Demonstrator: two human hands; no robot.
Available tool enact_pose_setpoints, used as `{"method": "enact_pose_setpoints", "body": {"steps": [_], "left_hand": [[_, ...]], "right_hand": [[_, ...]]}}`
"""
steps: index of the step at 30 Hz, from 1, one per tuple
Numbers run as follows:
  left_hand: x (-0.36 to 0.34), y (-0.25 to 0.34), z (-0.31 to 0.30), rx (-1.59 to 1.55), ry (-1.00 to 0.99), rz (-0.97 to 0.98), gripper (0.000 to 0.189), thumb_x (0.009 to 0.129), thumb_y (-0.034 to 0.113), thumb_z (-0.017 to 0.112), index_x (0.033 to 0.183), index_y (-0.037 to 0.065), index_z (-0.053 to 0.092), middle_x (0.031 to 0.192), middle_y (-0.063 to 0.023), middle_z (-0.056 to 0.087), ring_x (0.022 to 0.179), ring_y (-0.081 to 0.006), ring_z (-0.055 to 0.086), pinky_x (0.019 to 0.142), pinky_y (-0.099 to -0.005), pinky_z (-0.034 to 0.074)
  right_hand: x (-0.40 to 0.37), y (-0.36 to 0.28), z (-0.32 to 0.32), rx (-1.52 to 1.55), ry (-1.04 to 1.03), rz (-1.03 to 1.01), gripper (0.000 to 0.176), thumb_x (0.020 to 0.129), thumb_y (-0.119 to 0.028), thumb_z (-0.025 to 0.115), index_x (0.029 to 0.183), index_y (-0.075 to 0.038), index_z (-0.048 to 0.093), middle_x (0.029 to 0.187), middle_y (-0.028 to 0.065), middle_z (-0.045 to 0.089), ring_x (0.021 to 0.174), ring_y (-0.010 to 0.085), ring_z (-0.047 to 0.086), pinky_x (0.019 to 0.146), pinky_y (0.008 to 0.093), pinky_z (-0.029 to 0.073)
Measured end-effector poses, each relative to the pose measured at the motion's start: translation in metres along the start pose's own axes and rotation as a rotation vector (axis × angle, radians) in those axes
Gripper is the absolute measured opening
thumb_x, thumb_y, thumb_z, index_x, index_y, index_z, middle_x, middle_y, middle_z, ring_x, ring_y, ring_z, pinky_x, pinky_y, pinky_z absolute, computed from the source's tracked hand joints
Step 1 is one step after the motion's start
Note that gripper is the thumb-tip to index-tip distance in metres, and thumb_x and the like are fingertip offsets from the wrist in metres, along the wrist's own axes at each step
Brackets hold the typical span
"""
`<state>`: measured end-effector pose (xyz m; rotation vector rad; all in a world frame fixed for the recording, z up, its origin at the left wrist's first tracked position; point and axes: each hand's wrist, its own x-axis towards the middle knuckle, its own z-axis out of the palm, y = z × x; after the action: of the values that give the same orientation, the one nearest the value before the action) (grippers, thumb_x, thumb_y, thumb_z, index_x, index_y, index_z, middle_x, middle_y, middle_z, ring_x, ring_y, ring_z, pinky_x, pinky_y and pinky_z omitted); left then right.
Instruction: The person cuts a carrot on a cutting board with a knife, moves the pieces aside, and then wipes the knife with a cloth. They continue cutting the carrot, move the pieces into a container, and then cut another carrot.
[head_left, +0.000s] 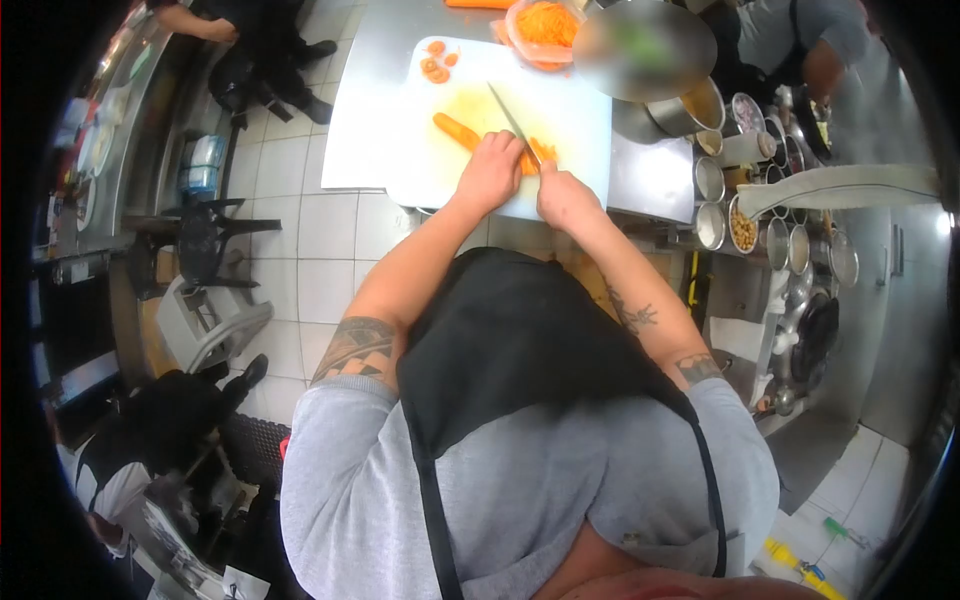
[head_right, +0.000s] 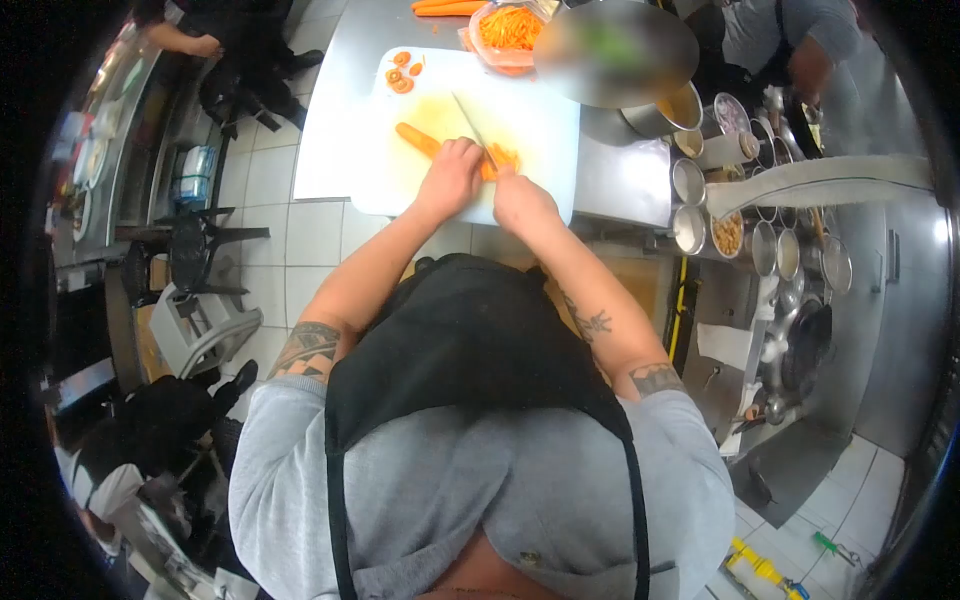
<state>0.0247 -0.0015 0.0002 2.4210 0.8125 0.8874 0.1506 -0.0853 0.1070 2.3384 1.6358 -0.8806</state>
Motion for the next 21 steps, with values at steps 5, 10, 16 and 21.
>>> {"method": "enact_pose_setpoints", "body": {"steps": [5, 10, 16, 21], "left_hand": [[-0.001, -0.002, 0.002, -0.036, 0.022, 0.008, 0.021, 0.084, 0.004, 0.060, 0.104, 0.002, 0.061, 0.106, -0.0175, 0.058, 0.102, -0.0377, 0.055, 0.092, -0.0452, 0.048], [-0.004, -0.006, -0.008, -0.150, 0.037, 0.055, 0.019, 0.085, 0.003, 0.060, 0.103, 0.001, 0.062, 0.107, -0.0186, 0.059, 0.100, -0.0395, 0.056, 0.091, -0.0464, 0.048], [-0.004, -0.013, -0.011, -0.168, 0.005, 0.030, 0.015, 0.085, 0.000, 0.061, 0.100, 0.001, 0.062, 0.105, -0.0190, 0.060, 0.099, -0.0407, 0.056, 0.090, -0.0470, 0.048], [-0.002, -0.010, -0.012, -0.142, 0.016, 0.031, 0.016, 0.084, 0.001, 0.061, 0.100, 0.002, 0.062, 0.105, -0.0185, 0.060, 0.099, -0.0400, 0.056, 0.090, -0.0471, 0.049]], "right_hand": [[-0.013, 0.007, 0.017, -0.018, -0.002, -0.003, 0.031, 0.093, -0.006, 0.050, 0.121, 0.007, 0.048, 0.103, 0.0326, 0.070, 0.100, 0.0455, 0.070, 0.089, 0.0512, 0.056], [0.002, 0.011, 0.033, 0.019, 0.050, 0.013, 0.032, 0.094, -0.008, 0.045, 0.123, 0.006, 0.047, 0.103, 0.0323, 0.070, 0.101, 0.0456, 0.070, 0.089, 0.0526, 0.055], [0.002, 0.007, 0.029, 0.000, 0.063, 0.015, 0.032, 0.094, -0.007, 0.045, 0.124, 0.006, 0.048, 0.103, 0.0317, 0.070, 0.100, 0.0451, 0.070, 0.088, 0.0522, 0.056], [0.003, -0.004, 0.018, -0.037, 0.048, 0.017, 0.035, 0.093, -0.007, 0.047, 0.126, 0.005, 0.048, 0.105, 0.0311, 0.071, 0.102, 0.0442, 0.070, 0.089, 0.0511, 0.055]]}}
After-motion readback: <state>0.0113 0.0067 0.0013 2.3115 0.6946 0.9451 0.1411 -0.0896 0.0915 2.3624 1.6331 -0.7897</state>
